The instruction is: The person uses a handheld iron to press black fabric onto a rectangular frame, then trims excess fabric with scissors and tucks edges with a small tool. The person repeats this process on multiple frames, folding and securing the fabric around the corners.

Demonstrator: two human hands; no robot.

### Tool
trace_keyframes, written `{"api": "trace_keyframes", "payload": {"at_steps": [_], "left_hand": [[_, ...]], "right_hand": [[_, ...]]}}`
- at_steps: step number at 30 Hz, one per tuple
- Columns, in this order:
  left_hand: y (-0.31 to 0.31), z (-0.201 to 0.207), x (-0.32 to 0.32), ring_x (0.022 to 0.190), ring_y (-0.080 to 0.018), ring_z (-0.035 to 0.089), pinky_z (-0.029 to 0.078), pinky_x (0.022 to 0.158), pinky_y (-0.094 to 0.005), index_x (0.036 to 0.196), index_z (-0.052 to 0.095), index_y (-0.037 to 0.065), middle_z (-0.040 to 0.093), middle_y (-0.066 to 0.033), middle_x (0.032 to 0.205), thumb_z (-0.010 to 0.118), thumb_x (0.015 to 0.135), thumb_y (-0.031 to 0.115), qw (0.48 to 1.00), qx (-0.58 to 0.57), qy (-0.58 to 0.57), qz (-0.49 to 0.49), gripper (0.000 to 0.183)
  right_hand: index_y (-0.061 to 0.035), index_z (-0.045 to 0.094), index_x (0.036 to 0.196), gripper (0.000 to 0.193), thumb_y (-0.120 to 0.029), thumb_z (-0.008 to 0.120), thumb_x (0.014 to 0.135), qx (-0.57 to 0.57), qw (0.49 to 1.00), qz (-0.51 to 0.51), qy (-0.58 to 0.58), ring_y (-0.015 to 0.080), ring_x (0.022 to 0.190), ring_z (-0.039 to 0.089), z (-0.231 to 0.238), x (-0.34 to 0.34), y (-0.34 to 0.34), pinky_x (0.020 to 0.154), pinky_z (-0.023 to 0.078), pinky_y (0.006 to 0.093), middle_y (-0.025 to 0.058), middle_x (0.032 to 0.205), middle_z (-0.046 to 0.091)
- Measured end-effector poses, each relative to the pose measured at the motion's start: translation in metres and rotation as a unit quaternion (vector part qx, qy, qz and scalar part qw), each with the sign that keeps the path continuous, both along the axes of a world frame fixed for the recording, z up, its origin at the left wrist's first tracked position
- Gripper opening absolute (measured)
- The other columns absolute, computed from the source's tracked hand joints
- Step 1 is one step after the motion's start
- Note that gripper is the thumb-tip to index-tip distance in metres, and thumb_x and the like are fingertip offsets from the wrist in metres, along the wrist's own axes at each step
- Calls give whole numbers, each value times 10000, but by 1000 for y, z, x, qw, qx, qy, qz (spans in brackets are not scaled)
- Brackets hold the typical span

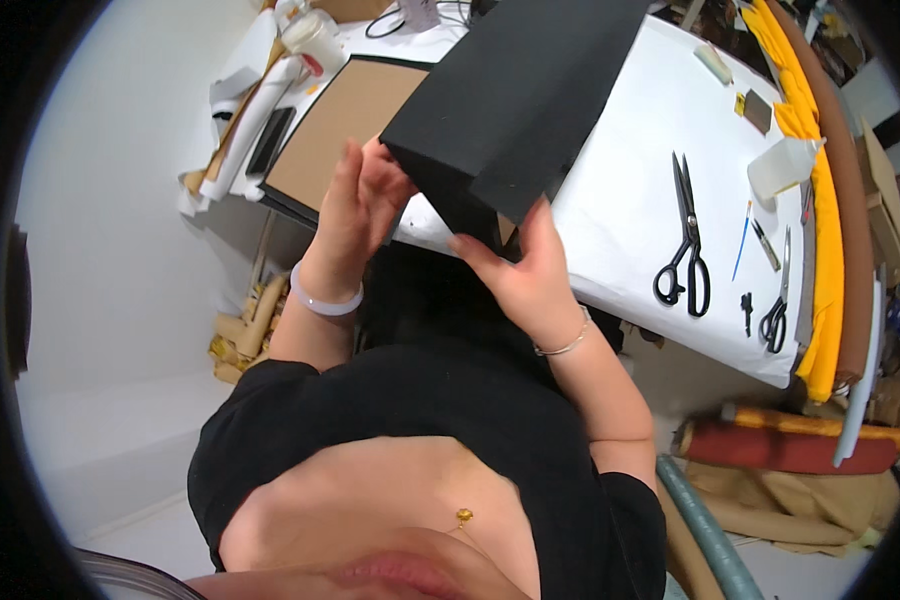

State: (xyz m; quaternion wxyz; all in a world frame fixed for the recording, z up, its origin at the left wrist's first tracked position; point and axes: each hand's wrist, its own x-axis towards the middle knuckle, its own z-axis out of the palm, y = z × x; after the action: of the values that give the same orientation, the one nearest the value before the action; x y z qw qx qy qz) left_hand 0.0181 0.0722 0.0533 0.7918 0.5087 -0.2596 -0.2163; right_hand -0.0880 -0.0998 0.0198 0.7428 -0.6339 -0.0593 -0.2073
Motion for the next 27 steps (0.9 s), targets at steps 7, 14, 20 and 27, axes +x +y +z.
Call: {"api": "trace_keyframes", "payload": {"at_steps": [7,14,20,27], "left_hand": [[-10,8,8,1163,-215,638,459,1036,-347,1381,515,-31,654,-145,1298,397,1074,584,986,-75,142,-33,698],[-39,22,34,1365,-251,492,378,1144,-395,1396,526,-7,527,-138,1465,577,1063,283,939,-79,-243,230,444],[-74,130,35,1476,-391,408,202,1244,-488,1457,530,-10,484,-220,1544,552,1006,150,746,-40,-644,166,479],[-126,216,48,1201,-279,625,474,1045,-390,1342,638,-4,687,-179,1282,532,1082,207,779,66,-615,-103,351]], "right_hand": [[49,519,1369,369,-5,607,1015,-9,998,-56,-29,157,1131,605,-21,4,11,1011,461,289,91,1277,645],[-7,419,1522,448,-67,482,1082,60,985,-107,-120,226,1343,531,-12,-13,-45,1151,400,378,108,1481,547],[4,482,1470,449,-249,510,1100,178,966,-117,-144,238,1246,619,54,-23,-85,1077,484,372,128,1405,614],[-39,595,1149,429,-439,446,1104,171,961,-189,-111,153,753,613,84,-24,-115,601,523,292,80,926,643]]}}
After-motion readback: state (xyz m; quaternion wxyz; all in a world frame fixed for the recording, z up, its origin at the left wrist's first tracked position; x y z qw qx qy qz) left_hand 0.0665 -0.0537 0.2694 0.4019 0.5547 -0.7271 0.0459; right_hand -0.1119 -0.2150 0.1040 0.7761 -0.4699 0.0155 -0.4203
